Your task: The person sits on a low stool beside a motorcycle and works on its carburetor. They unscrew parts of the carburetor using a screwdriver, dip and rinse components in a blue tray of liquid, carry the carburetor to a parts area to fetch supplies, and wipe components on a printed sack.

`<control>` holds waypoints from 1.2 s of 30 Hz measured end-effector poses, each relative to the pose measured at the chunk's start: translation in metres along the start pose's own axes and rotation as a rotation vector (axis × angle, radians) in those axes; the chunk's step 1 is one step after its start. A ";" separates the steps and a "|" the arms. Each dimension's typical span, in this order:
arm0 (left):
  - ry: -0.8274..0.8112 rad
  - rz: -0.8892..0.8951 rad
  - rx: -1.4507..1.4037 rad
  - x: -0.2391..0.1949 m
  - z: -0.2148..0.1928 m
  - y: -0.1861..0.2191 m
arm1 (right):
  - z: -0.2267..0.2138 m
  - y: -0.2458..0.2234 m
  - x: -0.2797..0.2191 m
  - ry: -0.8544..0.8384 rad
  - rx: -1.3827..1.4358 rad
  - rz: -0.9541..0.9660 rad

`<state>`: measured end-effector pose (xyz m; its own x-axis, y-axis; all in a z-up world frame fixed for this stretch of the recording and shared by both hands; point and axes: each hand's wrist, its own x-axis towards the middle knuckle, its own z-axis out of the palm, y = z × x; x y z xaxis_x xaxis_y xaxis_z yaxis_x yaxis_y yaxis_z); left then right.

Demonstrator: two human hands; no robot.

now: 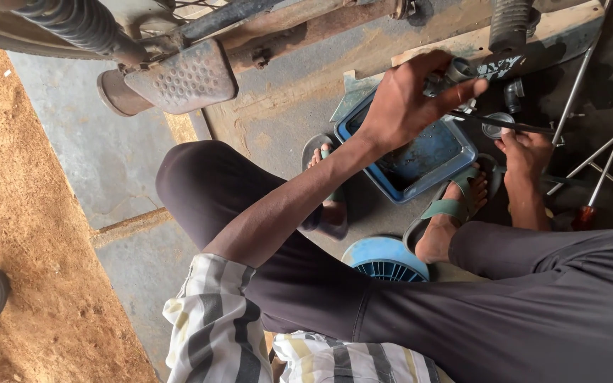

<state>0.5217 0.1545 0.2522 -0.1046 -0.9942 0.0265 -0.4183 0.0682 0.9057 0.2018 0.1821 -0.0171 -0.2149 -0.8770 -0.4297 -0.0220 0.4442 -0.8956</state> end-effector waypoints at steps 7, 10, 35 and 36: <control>-0.132 -0.279 -0.165 0.001 0.010 -0.024 | -0.011 0.045 0.016 0.038 -0.034 -0.102; -0.118 -0.360 -0.341 0.001 0.018 -0.044 | -0.013 0.051 0.023 0.025 -0.063 -0.114; -0.441 -0.437 -1.009 0.022 -0.026 0.056 | -0.034 -0.417 -0.096 -0.690 -0.883 -0.860; -0.481 -0.442 -1.002 0.026 -0.027 0.060 | -0.019 -0.435 -0.112 -0.706 -1.014 -0.933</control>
<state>0.5179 0.1303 0.3185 -0.5449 -0.7673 -0.3381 0.3643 -0.5798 0.7287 0.2170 0.0910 0.4226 0.7337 -0.6794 -0.0086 -0.5743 -0.6134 -0.5422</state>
